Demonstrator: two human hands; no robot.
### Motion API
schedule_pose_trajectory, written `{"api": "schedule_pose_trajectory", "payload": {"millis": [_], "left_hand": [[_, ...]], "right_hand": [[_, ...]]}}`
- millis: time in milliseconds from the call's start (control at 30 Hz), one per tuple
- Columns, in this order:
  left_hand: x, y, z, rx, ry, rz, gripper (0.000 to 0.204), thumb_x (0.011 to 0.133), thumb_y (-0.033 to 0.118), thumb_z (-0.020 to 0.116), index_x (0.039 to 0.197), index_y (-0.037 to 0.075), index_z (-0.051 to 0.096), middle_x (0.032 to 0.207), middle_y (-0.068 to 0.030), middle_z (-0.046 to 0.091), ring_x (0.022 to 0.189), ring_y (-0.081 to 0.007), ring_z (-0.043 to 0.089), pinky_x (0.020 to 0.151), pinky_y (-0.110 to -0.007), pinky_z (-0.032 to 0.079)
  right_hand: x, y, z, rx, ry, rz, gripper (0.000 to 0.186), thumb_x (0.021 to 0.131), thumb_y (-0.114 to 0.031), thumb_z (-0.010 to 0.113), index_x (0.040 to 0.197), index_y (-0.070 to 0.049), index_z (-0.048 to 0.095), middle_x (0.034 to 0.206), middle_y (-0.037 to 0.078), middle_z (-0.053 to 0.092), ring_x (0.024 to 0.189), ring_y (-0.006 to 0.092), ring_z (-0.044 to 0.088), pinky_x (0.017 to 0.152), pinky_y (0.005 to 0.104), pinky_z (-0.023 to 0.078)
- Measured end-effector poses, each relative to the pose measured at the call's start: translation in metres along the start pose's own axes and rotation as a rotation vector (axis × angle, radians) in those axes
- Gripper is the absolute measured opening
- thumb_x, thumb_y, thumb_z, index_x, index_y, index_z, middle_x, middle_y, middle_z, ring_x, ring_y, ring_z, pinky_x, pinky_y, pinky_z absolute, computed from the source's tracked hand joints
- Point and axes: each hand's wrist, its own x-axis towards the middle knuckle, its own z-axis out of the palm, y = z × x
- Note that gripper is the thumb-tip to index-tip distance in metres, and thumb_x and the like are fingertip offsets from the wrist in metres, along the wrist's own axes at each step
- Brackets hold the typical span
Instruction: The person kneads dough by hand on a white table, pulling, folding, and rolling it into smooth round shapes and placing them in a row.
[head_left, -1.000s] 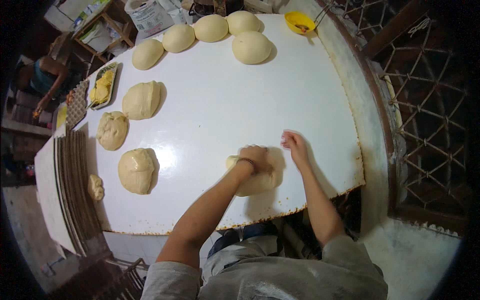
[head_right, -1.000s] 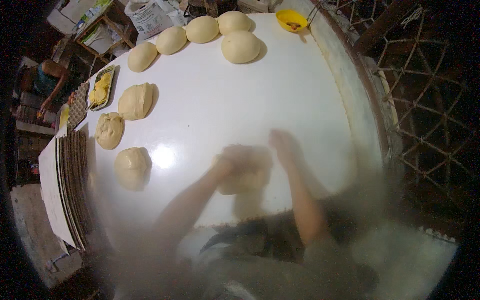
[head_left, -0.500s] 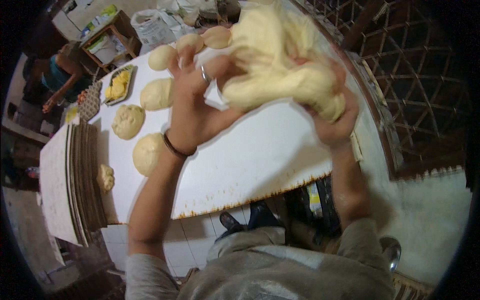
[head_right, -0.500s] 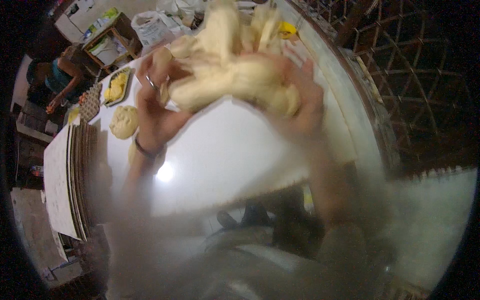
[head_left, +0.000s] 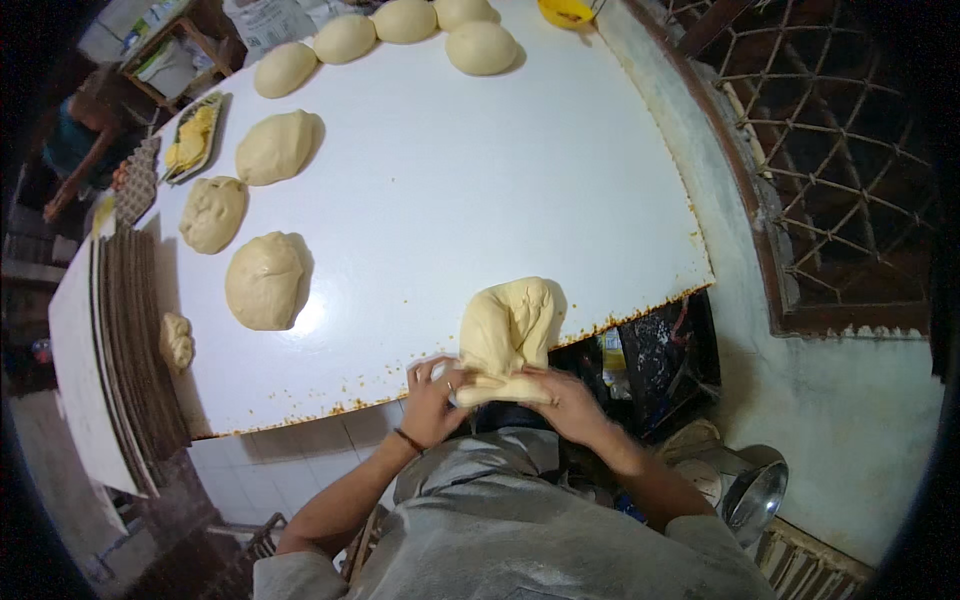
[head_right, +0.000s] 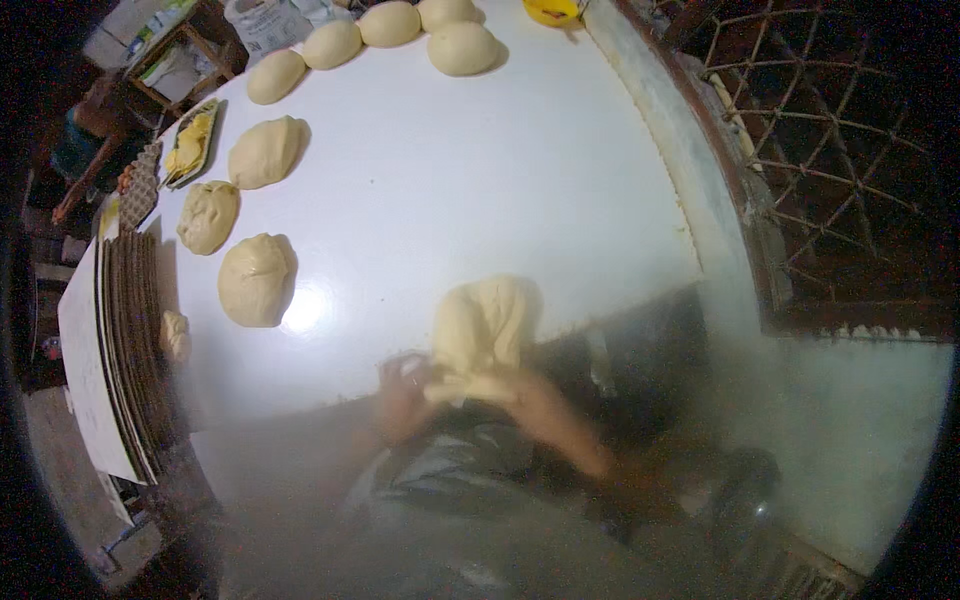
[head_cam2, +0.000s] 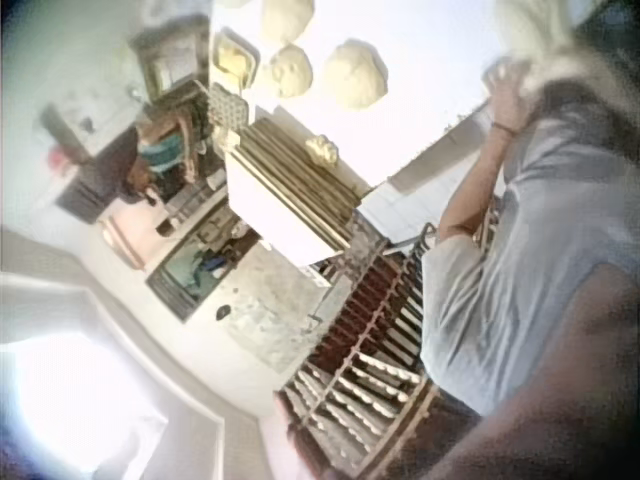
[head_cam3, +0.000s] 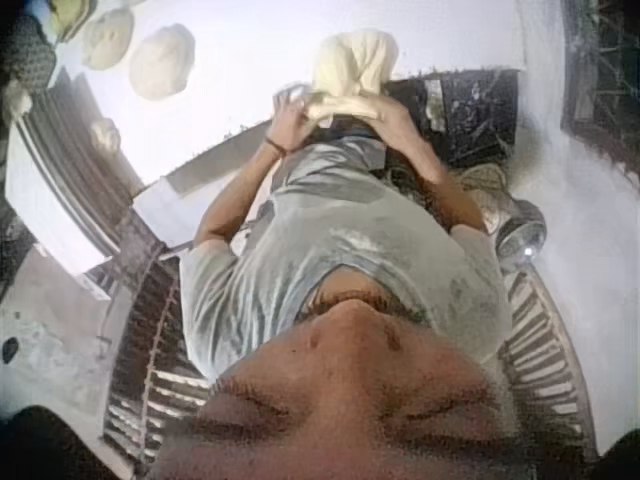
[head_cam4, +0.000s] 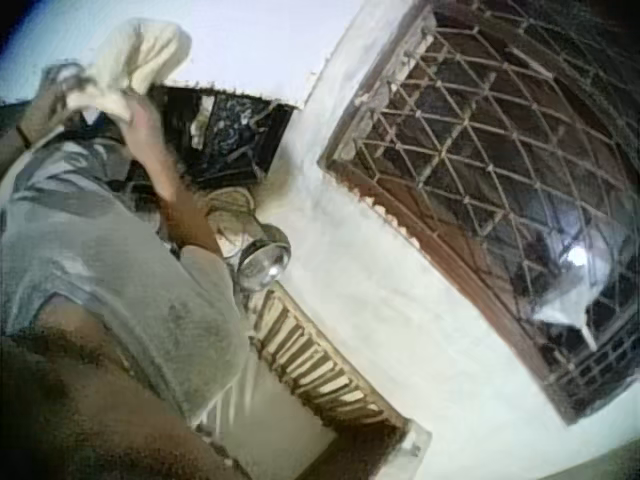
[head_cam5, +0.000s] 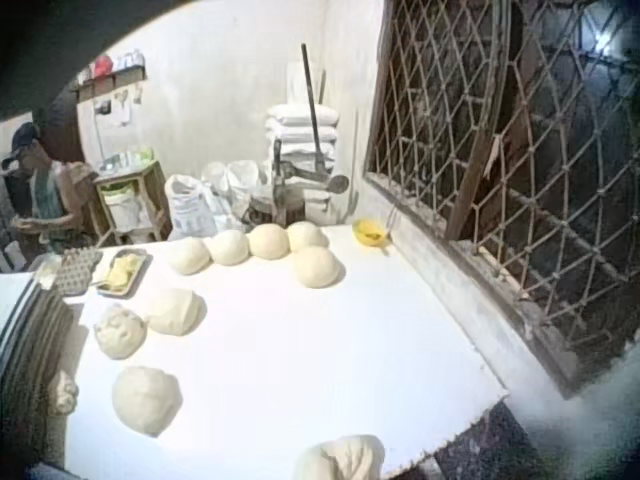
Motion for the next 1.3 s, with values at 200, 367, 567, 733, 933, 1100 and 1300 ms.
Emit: {"api": "schedule_pose_trajectory", "payload": {"millis": [200, 367, 567, 733, 933, 1100, 1300], "left_hand": [[0.180, 0.013, -0.082, 0.044, 0.483, -0.271, 0.074, 0.090, 0.049, 0.079, 0.143, 0.003, 0.058, 0.155, -0.0156, 0.053, 0.141, -0.0386, 0.047, 0.115, -0.056, 0.034], [0.310, 0.068, -0.092, 0.440, -0.297, -0.032, 0.090, 0.081, 0.067, 0.078, 0.143, 0.004, 0.062, 0.150, -0.0216, 0.058, 0.138, -0.0400, 0.055, 0.118, -0.060, 0.035], [0.347, 0.009, -0.067, -0.160, -0.457, -0.284, 0.078, 0.081, 0.068, 0.078, 0.127, 0.005, 0.076, 0.120, -0.0197, 0.077, 0.114, -0.0333, 0.074, 0.099, -0.047, 0.057], [0.320, 0.021, -0.166, -0.670, 0.110, -0.199, 0.047, 0.101, 0.043, 0.071, 0.119, 0.000, 0.075, 0.101, -0.0111, 0.077, 0.089, -0.0200, 0.072, 0.086, -0.036, 0.058], [0.201, 0.156, -0.327, -0.683, 0.625, 0.658, 0.063, 0.082, 0.013, 0.096, 0.129, 0.003, 0.055, 0.123, -0.0072, 0.064, 0.101, -0.0153, 0.066, 0.089, -0.032, 0.055], [0.186, 0.190, -0.365, -0.127, 0.908, 0.894, 0.067, 0.073, 0.011, 0.098, 0.130, 0.008, 0.064, 0.132, -0.0094, 0.071, 0.107, -0.0272, 0.070, 0.106, -0.041, 0.048], [0.083, 0.109, -0.167, -0.216, 0.507, 0.296, 0.049, 0.089, 0.016, 0.083, 0.135, 0.007, 0.068, 0.123, -0.0151, 0.070, 0.110, -0.0387, 0.062, 0.101, -0.046, 0.045]], "right_hand": [[0.199, 0.050, -0.080, -0.333, 0.411, -0.022, 0.057, 0.094, -0.021, 0.083, 0.144, -0.011, 0.057, 0.159, 0.013, 0.044, 0.152, 0.0338, 0.038, 0.124, 0.0495, 0.034], [0.297, 0.127, -0.138, 0.029, 0.452, 0.022, 0.046, 0.103, -0.034, 0.073, 0.141, -0.010, 0.060, 0.134, 0.008, 0.063, 0.125, 0.0241, 0.061, 0.105, 0.0412, 0.049], [0.198, 0.110, -0.086, 0.732, 0.630, 0.183, 0.045, 0.111, -0.038, 0.061, 0.142, -0.006, 0.061, 0.132, 0.011, 0.067, 0.119, 0.0234, 0.067, 0.102, 0.0420, 0.056], [0.272, 0.001, -0.090, 1.292, 0.283, 0.579, 0.070, 0.102, -0.056, 0.070, 0.150, -0.007, 0.055, 0.145, 0.011, 0.064, 0.129, 0.0201, 0.062, 0.107, 0.0440, 0.056], [0.226, -0.209, -0.229, 0.246, 0.452, -0.899, 0.033, 0.087, -0.027, 0.094, 0.104, -0.004, 0.078, 0.095, 0.002, 0.076, 0.086, 0.0114, 0.072, 0.078, 0.0266, 0.057], [0.167, -0.297, -0.248, -0.089, 0.731, -1.233, 0.033, 0.087, -0.020, 0.092, 0.109, -0.002, 0.075, 0.103, 0.005, 0.076, 0.092, 0.0118, 0.072, 0.082, 0.0269, 0.057], [0.093, -0.133, -0.083, -0.192, 0.564, -0.365, 0.034, 0.092, -0.020, 0.086, 0.118, -0.001, 0.074, 0.114, 0.017, 0.075, 0.107, 0.0292, 0.072, 0.094, 0.0405, 0.056]]}}
